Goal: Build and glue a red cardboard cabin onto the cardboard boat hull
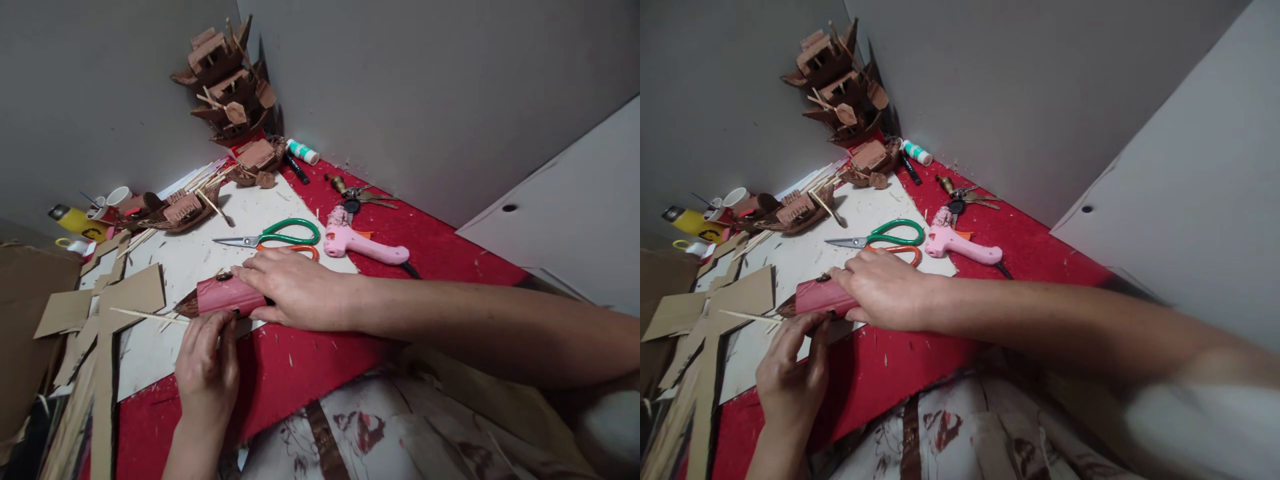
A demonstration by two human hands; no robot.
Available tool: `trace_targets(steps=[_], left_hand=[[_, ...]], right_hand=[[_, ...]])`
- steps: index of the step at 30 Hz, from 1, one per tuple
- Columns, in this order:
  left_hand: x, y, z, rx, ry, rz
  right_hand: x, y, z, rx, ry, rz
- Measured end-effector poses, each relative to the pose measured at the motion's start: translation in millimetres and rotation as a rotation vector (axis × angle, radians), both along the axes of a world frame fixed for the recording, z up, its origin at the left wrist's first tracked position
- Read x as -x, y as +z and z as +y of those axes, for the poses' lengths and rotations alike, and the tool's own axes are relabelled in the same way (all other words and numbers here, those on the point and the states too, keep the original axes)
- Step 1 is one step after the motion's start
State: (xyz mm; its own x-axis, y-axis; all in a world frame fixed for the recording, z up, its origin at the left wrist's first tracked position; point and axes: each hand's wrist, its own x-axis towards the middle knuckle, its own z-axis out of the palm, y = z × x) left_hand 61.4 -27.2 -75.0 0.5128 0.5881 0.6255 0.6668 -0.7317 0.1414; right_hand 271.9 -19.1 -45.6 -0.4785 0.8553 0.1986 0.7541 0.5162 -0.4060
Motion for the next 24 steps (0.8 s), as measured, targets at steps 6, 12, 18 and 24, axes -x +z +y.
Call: trace_targets(steps=[6,12,18,24], left_hand=[[-2.7,0.8,-3.5,0.039,0.025,-0.049],[-1.5,-0.1,-6.3,0.123,0.071,-0.124],[-2.1,-3.8,-5.9,0.175,0.122,-0.173],[-1.3,-6.1,-7.5,0.220,0.125,-0.296]], right_hand=[[-1.0,-2.5,1.0,-0.038,0.010,-0.005],[-0.7,-3.6,2.5,-0.044,0.005,0.009],[-0.1,-3.1,2.0,-0.023,-0.005,0.008],[-0.3,-4.1,2.6,-0.016,-0.006,0.014]])
